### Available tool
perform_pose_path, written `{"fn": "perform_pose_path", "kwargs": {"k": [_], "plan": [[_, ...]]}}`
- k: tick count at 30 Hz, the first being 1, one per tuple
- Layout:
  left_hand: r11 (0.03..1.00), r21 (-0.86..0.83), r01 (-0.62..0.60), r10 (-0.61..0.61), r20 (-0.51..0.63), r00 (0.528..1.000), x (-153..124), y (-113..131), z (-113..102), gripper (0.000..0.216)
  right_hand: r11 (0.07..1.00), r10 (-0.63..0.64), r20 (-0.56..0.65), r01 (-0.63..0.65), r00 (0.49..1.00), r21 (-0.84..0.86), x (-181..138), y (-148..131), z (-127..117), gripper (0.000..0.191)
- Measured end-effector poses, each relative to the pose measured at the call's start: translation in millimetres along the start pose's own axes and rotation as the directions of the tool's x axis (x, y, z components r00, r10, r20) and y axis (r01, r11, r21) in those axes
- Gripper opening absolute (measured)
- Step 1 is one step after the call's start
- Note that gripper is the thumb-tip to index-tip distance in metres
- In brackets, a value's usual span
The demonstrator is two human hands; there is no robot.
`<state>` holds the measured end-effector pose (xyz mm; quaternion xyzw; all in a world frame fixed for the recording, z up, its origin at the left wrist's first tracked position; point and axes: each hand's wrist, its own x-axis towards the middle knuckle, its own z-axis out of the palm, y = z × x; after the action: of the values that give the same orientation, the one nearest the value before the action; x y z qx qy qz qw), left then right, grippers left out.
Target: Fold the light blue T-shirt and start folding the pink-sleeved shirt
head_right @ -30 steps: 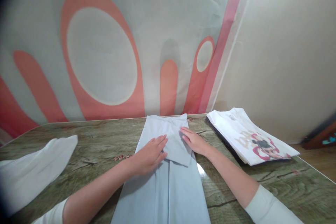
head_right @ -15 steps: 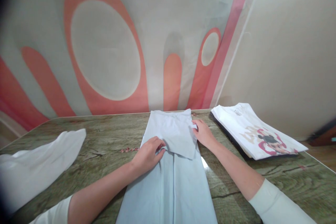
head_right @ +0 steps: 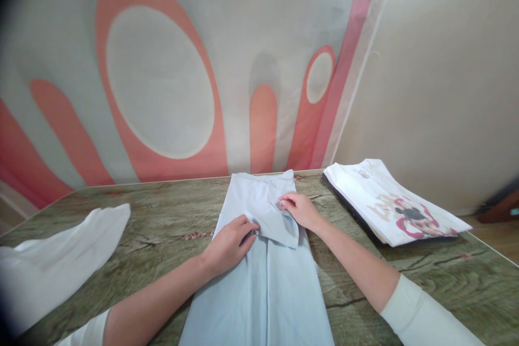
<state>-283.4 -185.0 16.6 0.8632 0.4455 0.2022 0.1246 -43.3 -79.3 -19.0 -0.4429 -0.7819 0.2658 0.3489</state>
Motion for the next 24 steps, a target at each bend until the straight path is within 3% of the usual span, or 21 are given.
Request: {"fn": "perform_pose_path", "kwargs": {"k": [3,5,8,12,17,22,24], "plan": [[1.000,-0.002,-0.001,0.001,-0.003,1.000,-0.1,0.1,0.7,0.023,0.983,-0.127,-0.062,0.117,0.990,-0.139,-0.2,-2.0,-3.5,0.027],[1.000,0.001,0.013,-0.013,-0.022,1.000,-0.7,0.9,1.8,0.023,0.958,-0.194,0.060,0.203,0.979,-0.204,-2.3,-4.7,-2.9,0.034],[0.999,0.012,0.037,-0.036,-0.071,0.997,-2.1,3.5,1.3,0.024,0.932,-0.150,0.275,0.229,0.950,-0.281,-7.7,-7.6,1.4,0.050],[0.999,0.037,0.016,-0.012,-0.107,0.994,3.5,6.8,-5.5,0.026,0.944,-0.091,0.308,0.181,0.947,-0.276,-4.0,-2.2,-0.1,0.049],[0.985,0.145,-0.097,0.098,0.000,0.995,46.1,11.0,-4.2,0.035,0.954,-0.149,0.116,0.174,0.982,-0.246,36.2,19.4,-9.7,0.044],[0.978,0.196,-0.069,0.038,0.156,0.987,90.9,11.9,25.4,0.055,0.912,-0.211,0.249,0.281,0.945,-0.297,64.6,44.4,-6.1,0.041],[0.981,0.191,-0.040,0.002,0.196,0.981,94.9,9.2,38.1,0.064,0.907,-0.160,0.275,0.251,0.948,-0.338,67.2,56.8,-11.4,0.043]]}}
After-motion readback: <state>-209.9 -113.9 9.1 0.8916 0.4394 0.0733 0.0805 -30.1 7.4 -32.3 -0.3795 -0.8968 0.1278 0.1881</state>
